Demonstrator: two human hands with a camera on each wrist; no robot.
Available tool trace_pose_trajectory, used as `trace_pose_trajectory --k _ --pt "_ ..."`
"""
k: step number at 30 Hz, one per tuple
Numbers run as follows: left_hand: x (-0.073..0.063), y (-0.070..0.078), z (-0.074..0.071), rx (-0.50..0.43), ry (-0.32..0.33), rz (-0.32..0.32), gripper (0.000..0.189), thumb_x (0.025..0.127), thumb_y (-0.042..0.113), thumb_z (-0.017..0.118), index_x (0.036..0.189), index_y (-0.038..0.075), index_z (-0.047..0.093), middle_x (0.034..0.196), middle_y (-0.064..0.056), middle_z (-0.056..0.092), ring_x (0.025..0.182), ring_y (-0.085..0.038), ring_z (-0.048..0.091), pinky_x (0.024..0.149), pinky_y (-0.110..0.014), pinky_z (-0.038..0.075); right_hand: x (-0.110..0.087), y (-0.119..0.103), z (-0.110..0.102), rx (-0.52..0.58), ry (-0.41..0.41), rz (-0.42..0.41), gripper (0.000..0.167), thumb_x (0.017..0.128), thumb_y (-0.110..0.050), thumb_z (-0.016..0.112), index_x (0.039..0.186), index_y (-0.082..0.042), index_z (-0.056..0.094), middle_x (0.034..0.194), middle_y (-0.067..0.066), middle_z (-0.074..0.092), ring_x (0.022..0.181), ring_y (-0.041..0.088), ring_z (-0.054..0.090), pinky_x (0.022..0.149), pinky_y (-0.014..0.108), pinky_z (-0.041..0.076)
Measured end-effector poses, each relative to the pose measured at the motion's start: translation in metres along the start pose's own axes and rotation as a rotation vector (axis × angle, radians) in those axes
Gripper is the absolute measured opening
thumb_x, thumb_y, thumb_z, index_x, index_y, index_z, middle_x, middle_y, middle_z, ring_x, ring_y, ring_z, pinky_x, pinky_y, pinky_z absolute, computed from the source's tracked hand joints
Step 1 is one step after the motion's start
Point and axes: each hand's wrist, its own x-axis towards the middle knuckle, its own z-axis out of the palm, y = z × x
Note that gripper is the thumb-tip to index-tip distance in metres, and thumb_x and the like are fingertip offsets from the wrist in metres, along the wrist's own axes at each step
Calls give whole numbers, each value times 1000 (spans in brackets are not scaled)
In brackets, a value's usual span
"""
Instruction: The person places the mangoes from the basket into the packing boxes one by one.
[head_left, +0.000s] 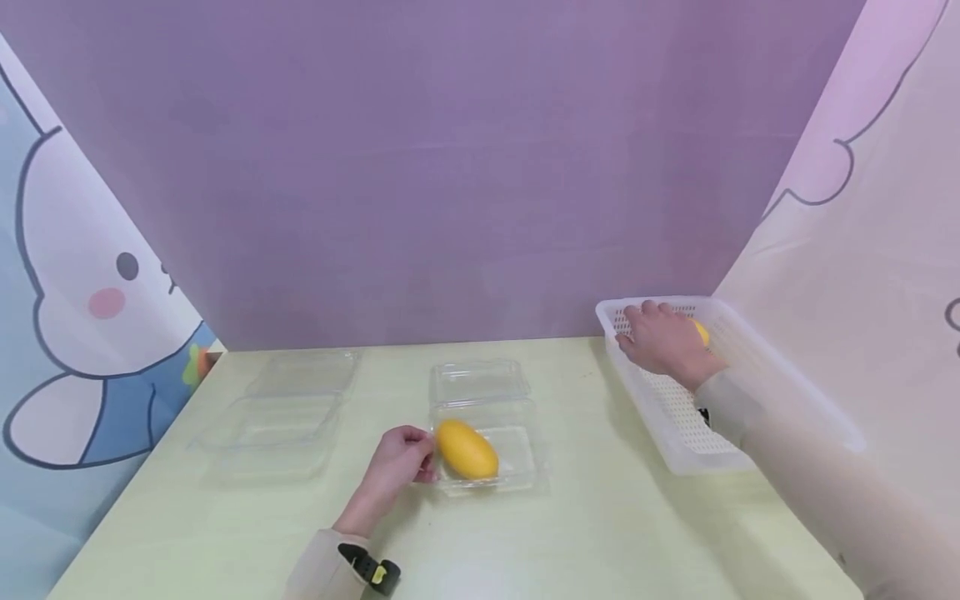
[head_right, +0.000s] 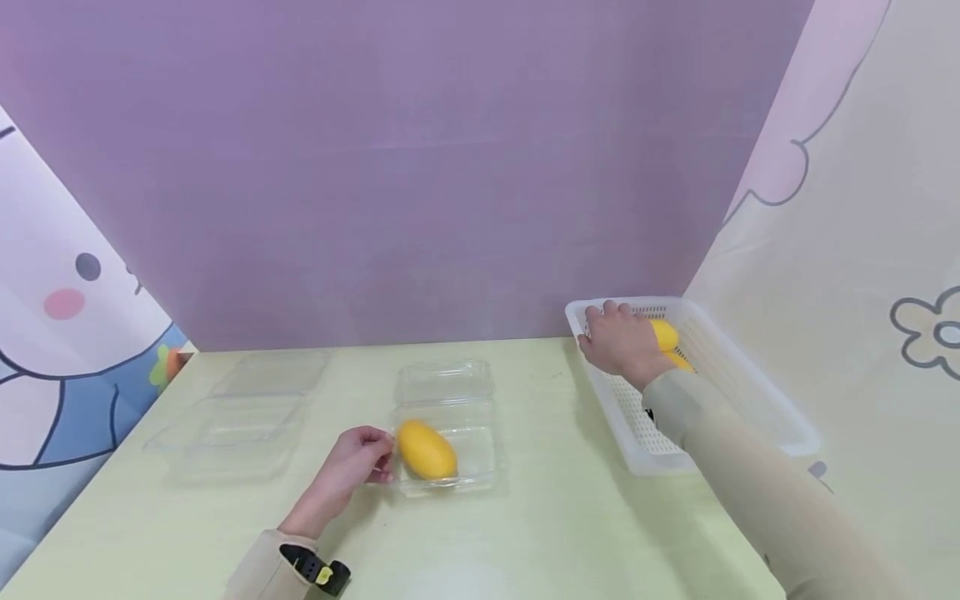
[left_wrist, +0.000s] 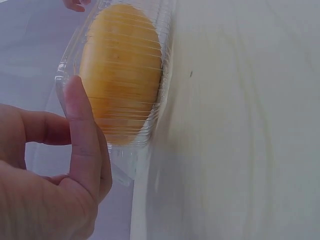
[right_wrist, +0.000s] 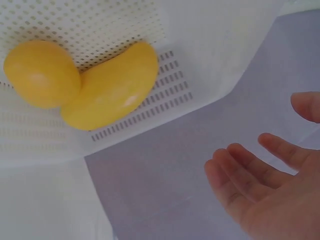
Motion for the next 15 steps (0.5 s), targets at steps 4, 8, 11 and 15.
trace_pose_trajectory --k 4,8,11,15 --pt "-1 0 2 5 5 4 20 97 5 56 111 -10 56 82 -16 59 61 -19 61 62 -31 60 6 16 1 44 -23 29 54 99 -32 49 135 9 50 129 37 53 119 55 49 93 70 43" --pt "-3 -1 3 2 -2 8 21 97 5 56 112 -10 56 81 -16 59 61 -19 61 61 -31 60 9 35 -3 83 -57 56 60 101 -34 48 140 11 45 136 39 47 125 58 43 99 72 39" --pt "-4 -2 5 -11 -13 10 20 97 3 55 111 -11 55 79 -15 58 61 -19 60 60 -31 60 10 50 -8 119 -62 80 61 101 -35 48 143 10 43 139 39 45 127 59 41 102 72 36" --pt "-3 -1 6 -17 -21 14 19 96 3 55 110 -11 55 78 -14 58 61 -19 61 60 -31 60 12 65 -10 177 -62 116 62 101 -35 48 146 8 41 143 39 41 130 59 37 103 74 34"
